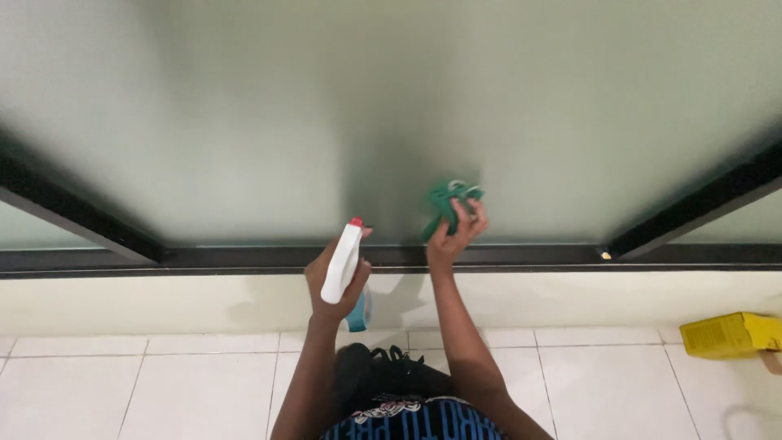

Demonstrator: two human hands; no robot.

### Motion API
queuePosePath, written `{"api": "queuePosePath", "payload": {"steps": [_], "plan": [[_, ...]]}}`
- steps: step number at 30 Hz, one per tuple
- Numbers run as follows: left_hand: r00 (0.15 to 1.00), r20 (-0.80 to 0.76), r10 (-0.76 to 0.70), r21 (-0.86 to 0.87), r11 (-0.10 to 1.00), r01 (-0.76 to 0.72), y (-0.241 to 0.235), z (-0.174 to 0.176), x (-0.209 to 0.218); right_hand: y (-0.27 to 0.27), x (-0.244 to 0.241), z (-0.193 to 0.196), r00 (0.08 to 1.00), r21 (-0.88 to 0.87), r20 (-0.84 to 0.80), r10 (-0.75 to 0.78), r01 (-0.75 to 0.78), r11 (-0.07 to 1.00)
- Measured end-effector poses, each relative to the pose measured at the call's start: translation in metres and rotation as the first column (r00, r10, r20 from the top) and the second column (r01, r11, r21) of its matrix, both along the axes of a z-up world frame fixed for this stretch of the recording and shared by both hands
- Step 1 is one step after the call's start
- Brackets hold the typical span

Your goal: The person cleans a glass partition by spraying it with a spray bottle and wiping the surface with a cloth.

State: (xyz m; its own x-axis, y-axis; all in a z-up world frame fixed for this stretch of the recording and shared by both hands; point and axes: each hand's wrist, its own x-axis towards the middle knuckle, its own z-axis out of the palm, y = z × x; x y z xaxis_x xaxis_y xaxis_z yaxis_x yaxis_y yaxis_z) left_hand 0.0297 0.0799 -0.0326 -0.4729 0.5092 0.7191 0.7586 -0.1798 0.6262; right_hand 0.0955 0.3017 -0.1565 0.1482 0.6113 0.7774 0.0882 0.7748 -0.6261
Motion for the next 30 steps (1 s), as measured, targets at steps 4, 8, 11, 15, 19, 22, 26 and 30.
{"api": "queuePosePath", "payload": {"steps": [4,8,11,15,19,22,26,30], "plan": [[0.986,0.005,-0.169,0.104,0.980,0.168,0.031,0.058,-0.007,-0.064,-0.027,-0.022,0.860,-0.144,-0.114,0.497,-0.509,0.849],[0.876,0.234,-0.421,0.197,0.903,0.381,0.059,0.129,-0.005,-0.087,-0.034,0.040,0.378,-0.203,-0.815,0.440,-0.897,0.393],[0.803,0.234,-0.549,0.166,0.836,0.523,0.059,0.168,-0.006,-0.086,-0.035,0.080,0.203,-0.096,-0.944,0.259,-0.923,0.374],[0.541,0.134,-0.830,0.091,0.554,0.828,0.071,0.195,-0.003,-0.083,-0.031,0.131,0.206,-0.071,-0.956,0.207,-0.850,0.521],[0.558,0.185,-0.809,0.163,0.585,0.794,0.095,0.183,-0.025,-0.072,-0.037,0.121,0.306,-0.092,-0.920,0.245,-0.776,0.624],[0.752,0.245,-0.612,0.163,0.791,0.590,0.113,0.185,-0.029,-0.053,-0.021,0.134,0.402,-0.058,-0.866,0.298,-0.673,0.738],[0.739,0.160,-0.654,0.200,0.755,0.625,0.118,0.188,-0.022,-0.031,0.002,0.146,0.651,-0.090,-0.719,0.241,-0.432,0.897],[0.851,0.066,-0.521,0.078,0.853,0.516,0.103,0.195,-0.013,-0.013,-0.001,0.132,0.984,0.025,-0.165,-0.062,0.067,0.997]]}}
